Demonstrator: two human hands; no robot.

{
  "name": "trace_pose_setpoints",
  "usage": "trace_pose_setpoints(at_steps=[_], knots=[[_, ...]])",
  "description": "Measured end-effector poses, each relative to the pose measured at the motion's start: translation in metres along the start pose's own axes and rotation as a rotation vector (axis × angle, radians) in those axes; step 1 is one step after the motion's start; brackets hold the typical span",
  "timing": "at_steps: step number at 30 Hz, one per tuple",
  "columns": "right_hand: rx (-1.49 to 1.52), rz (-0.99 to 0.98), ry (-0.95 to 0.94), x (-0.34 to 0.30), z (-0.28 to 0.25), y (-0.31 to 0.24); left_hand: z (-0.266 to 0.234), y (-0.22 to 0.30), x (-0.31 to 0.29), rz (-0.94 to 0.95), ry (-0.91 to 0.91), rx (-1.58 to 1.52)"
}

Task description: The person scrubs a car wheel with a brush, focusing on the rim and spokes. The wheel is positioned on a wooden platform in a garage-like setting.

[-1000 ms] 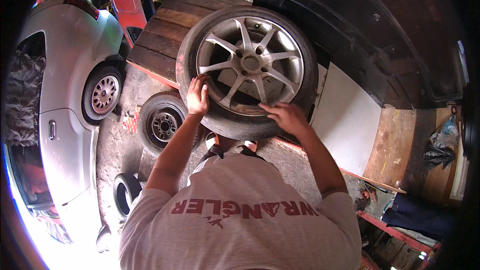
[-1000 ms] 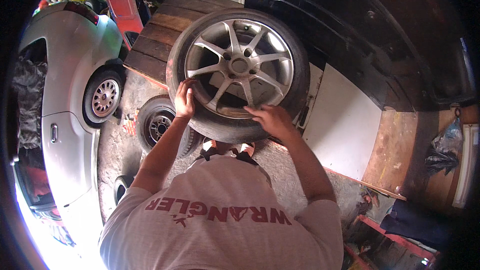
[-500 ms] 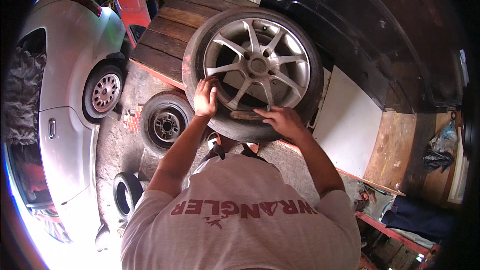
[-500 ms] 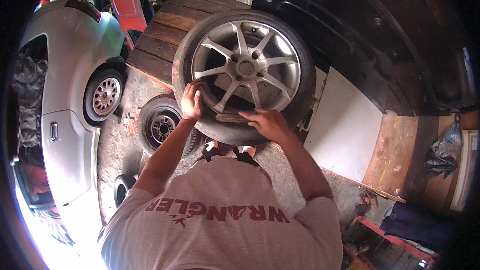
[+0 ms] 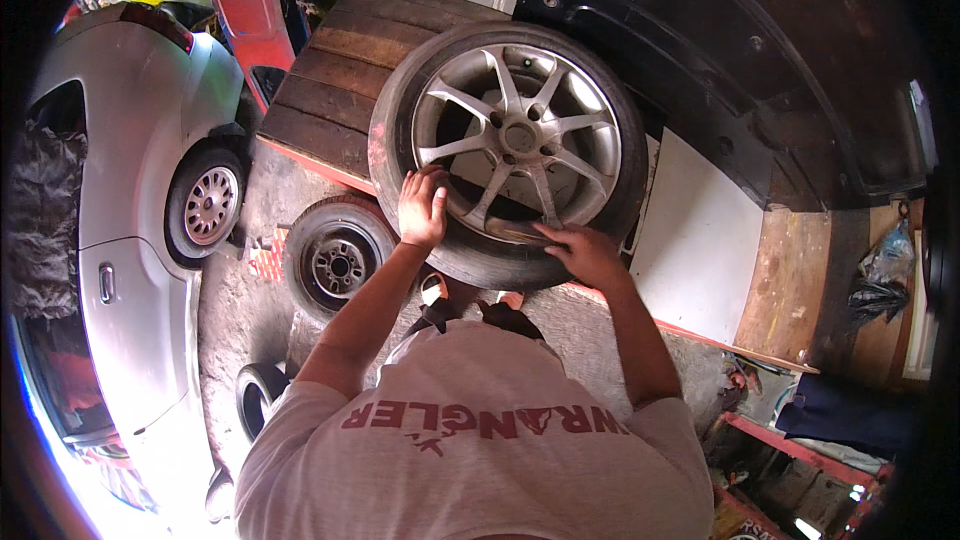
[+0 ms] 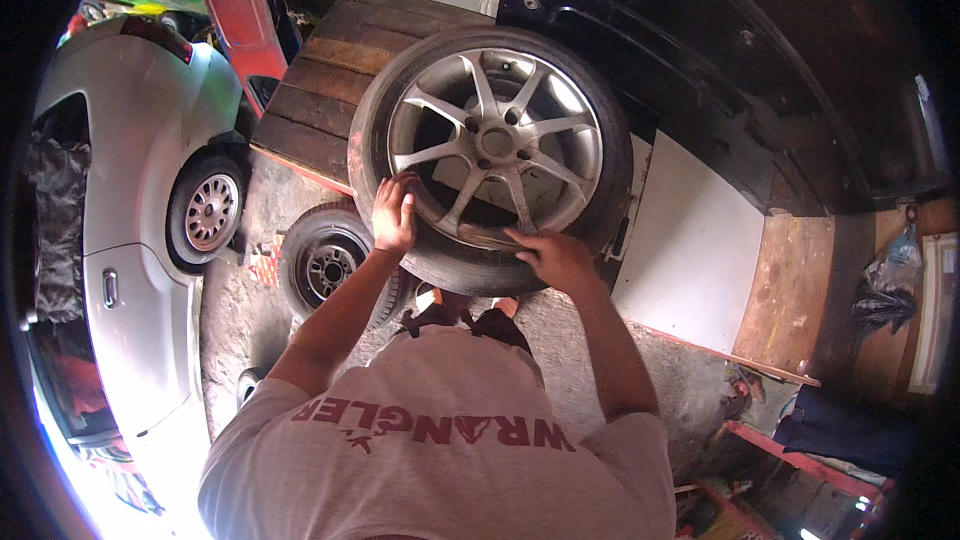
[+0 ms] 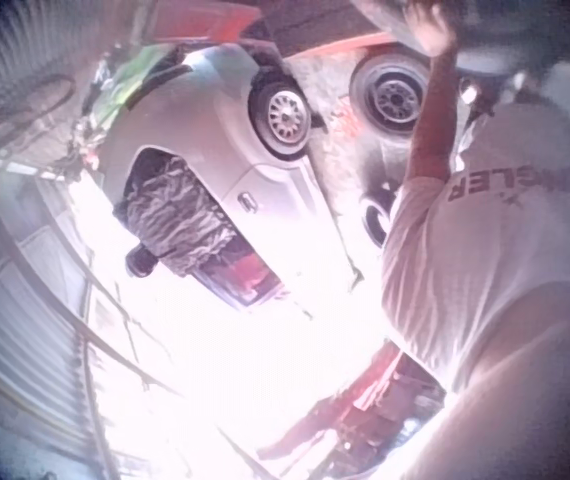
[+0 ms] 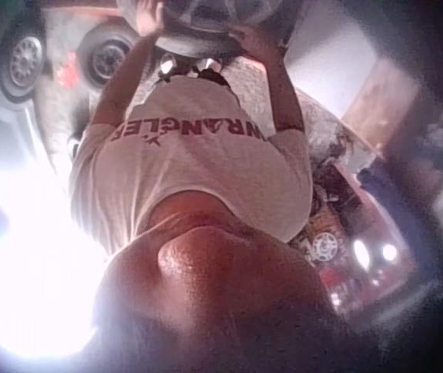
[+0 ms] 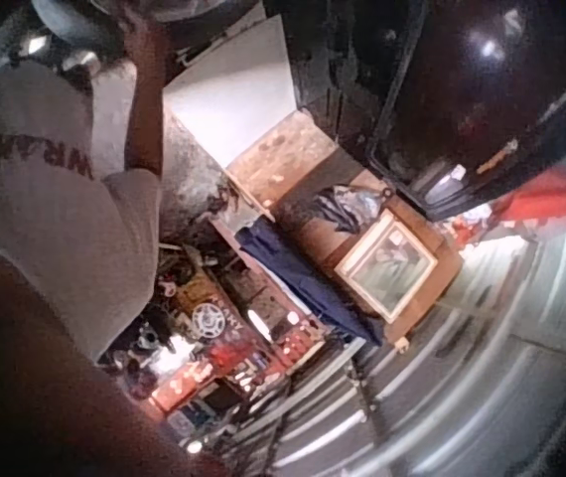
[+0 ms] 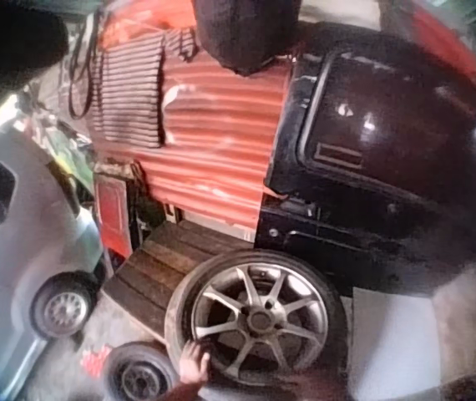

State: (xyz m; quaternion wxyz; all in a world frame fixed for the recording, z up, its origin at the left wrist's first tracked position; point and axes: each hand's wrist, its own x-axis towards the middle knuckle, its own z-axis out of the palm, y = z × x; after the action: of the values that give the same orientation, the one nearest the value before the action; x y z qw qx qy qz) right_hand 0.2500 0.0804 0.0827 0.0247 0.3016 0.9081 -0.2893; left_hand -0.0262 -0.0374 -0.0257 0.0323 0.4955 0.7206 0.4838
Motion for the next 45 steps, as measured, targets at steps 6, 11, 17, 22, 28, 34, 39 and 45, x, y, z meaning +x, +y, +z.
trace_pose_setpoints(at_steps=[6, 11, 17, 22, 28, 34, 39, 45], knots=[[-0.017, -0.008, 0.005, 0.003, 0.006, -0.006, 0.002, -0.001, 0.001, -0.025, -0.005, 0.03], [-0.109, 0.107, -0.036, -0.02, -0.022, 0.018, 0.005, -0.001, 0.0, -0.028, 0.019, 0.055], [-0.055, 0.046, -0.106, 0.028, 0.009, -0.012, 0.005, 0.001, 0.003, -0.026, 0.049, 0.052], [-0.038, 0.045, -0.12, -0.001, -0.004, 0.006, 0.006, -0.001, 0.001, -0.011, 0.082, 0.114], [0.031, 0.091, -0.269, 0.037, -0.003, 0.01, 0.007, 0.001, 0.003, -0.02, 0.1, 0.113], [0.049, 0.257, -0.453, 0.084, 0.009, -0.005, 0.008, 0.003, 0.005, -0.046, 0.082, 0.152], [-0.014, 0.099, -0.387, 0.042, -0.019, 0.004, 0.006, 0.002, 0.002, -0.053, 0.083, 0.144], [0.19, 0.194, -0.391, 0.08, 0.019, 0.004, 0.007, 0.005, 0.003, -0.075, 0.054, 0.153]])
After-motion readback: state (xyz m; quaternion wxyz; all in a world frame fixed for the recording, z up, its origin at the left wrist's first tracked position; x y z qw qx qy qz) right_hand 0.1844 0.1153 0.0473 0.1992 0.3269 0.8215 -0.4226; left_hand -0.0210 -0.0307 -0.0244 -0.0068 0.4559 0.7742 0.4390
